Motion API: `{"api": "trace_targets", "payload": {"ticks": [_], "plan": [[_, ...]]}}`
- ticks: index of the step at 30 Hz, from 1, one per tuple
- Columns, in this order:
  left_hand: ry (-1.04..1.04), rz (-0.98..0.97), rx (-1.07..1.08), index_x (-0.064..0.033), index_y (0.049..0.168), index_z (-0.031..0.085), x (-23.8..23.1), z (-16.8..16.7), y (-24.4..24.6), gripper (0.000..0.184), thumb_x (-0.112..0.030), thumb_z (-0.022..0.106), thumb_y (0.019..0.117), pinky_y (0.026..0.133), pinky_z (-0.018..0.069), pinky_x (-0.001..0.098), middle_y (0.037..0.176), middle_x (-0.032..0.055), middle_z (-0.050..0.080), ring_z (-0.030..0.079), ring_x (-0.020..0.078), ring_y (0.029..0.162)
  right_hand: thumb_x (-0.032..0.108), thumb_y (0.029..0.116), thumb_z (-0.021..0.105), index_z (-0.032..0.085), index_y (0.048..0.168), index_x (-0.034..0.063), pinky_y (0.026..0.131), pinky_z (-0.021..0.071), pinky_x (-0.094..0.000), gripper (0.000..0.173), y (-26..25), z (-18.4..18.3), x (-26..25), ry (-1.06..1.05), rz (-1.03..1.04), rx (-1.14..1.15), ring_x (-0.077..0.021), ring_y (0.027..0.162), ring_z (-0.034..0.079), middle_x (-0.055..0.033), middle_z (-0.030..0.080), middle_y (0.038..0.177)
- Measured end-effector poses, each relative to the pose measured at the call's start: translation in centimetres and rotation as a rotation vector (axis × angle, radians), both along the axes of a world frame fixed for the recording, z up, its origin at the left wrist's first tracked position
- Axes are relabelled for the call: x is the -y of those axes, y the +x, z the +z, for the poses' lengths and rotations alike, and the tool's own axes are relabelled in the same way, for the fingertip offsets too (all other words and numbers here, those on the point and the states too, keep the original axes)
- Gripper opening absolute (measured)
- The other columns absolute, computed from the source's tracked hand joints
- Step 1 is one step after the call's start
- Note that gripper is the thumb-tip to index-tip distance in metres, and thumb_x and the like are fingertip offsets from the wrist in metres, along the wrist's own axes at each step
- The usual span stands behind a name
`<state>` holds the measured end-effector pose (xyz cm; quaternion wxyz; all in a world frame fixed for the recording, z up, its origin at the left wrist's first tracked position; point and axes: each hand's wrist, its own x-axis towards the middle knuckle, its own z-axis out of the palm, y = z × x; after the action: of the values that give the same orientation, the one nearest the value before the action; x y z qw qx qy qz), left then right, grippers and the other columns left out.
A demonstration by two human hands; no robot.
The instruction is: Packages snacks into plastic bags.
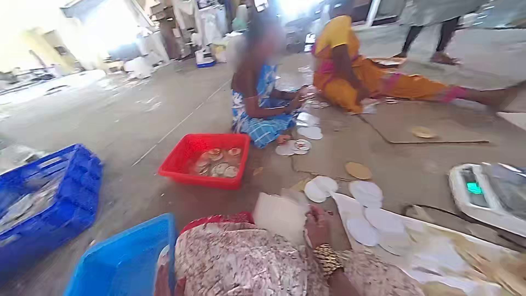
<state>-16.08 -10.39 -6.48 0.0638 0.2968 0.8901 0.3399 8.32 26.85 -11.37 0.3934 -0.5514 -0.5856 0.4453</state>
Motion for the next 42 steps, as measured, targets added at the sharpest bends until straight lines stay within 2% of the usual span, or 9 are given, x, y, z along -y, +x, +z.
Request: {"api": "trace_targets", "payload": {"ticks": [7,11,21,24,27,31,35,40,42], "plan": [[-0.174,0.078,0.082,0.0095,0.157,0.024,3.0,-0.8,2.1,0.060,-0.022,0.040,0.1078,0.117,0.0335,0.0601,0.154,0.0348,0.038,0.043,0.0504,0.140,0.010,0.1064,0.051,0.058,0.112,-0.0067,0.044,0.0426,-0.0221,0.019,-0.1,0.7,0.0,-0.132,-0.190,-0.226,-0.0049,0.047,0.046,-0.0023,0.051,0.070],[-0.256,0.142,0.020,0.0001,0.161,0.021,1.7,-0.4,-0.3,0.058,-0.023,0.035,0.1095,0.110,0.0419,0.0604,0.155,0.0274,0.043,0.054,0.0460,0.133,0.010,0.1060,0.052,0.058,0.111,-0.0052,0.045,0.0399,-0.0185,0.017,-0.3,1.1,0.4,-0.137,-0.151,-0.200,-0.0018,0.051,0.046,-0.0006,0.050,0.073],[-0.430,0.247,0.022,-0.0017,0.162,0.018,3.1,0.5,-9.4,0.057,-0.025,0.032,0.1118,0.115,0.0402,0.0510,0.158,0.0222,0.040,0.052,0.0362,0.138,0.015,0.1042,0.055,0.056,0.103,0.0020,0.044,0.0427,-0.0147,0.013,-0.3,0.1,-0.4,-0.166,-0.084,-0.252,0.0035,0.047,0.044,0.0069,0.046,0.070],[-0.556,0.278,-0.010,-0.0016,0.162,0.018,2.3,1.0,-9.8,0.058,-0.025,0.033,0.1113,0.116,0.0368,0.0540,0.160,0.0218,0.038,0.045,0.0369,0.143,0.016,0.1039,0.055,0.056,0.102,0.0037,0.045,0.0434,-0.0151,0.012,-0.3,0.3,-0.4,-0.178,-0.100,-0.296,0.0036,0.047,0.044,0.0078,0.045,0.069],[-0.655,0.225,-0.102,-0.0023,0.162,0.021,1.3,1.3,-8.1,0.066,-0.027,0.047,0.1069,0.120,0.0118,0.0695,0.168,0.0224,0.017,0.013,0.0399,0.156,0.017,0.1046,0.054,0.055,0.100,0.0052,0.043,0.0427,-0.0150,0.013,-0.3,1.1,-0.2,-0.198,-0.113,-0.337,0.0036,0.044,0.043,0.0090,0.044,0.066],[-0.425,0.107,-0.110,-0.0045,0.155,0.042,0.3,2.1,-3.5,0.054,-0.024,0.049,0.1055,0.122,0.0134,0.0654,0.163,0.0240,0.031,0.018,0.0440,0.154,0.019,0.1063,0.051,0.057,0.105,0.0000,0.043,0.0429,-0.0157,0.020,-0.2,2.1,0.7,-0.194,-0.068,-0.362,0.0032,0.044,0.043,0.0068,0.045,0.067],[-0.083,0.123,0.108,0.0073,0.134,0.060,0.4,3.8,-0.4,0.035,-0.010,0.044,0.1075,0.115,0.0403,0.0504,0.134,0.0273,0.062,0.057,0.0376,0.131,0.021,0.1077,0.051,0.059,0.119,-0.0075,0.051,0.0436,-0.0225,0.032,-0.1,3.2,2.4,-0.213,0.016,-0.309,-0.0021,0.053,0.046,-0.0027,0.054,0.078],[0.233,0.161,0.346,0.0070,0.130,0.060,3.0,3.9,1.9,0.034,-0.013,0.043,0.1082,0.102,0.0515,0.0365,0.122,0.0193,0.067,0.066,0.0178,0.111,0.020,0.1084,0.051,0.060,0.098,-0.0012,0.045,0.0431,-0.0198,0.025,0.9,4.0,5.4,-0.292,0.079,-0.375,-0.0030,0.047,0.047,0.0019,0.051,0.066],[0.211,0.187,0.360,0.0074,0.136,0.055,4.6,2.9,3.0,0.039,-0.014,0.042,0.1062,0.108,0.0463,0.0399,0.132,0.0228,0.062,0.061,0.0241,0.122,0.016,0.1078,0.052,0.057,0.089,0.0036,0.041,0.0417,-0.0189,0.024,1.4,3.8,6.1,-0.287,0.115,-0.462,-0.0029,0.043,0.046,0.0042,0.051,0.059]]}}
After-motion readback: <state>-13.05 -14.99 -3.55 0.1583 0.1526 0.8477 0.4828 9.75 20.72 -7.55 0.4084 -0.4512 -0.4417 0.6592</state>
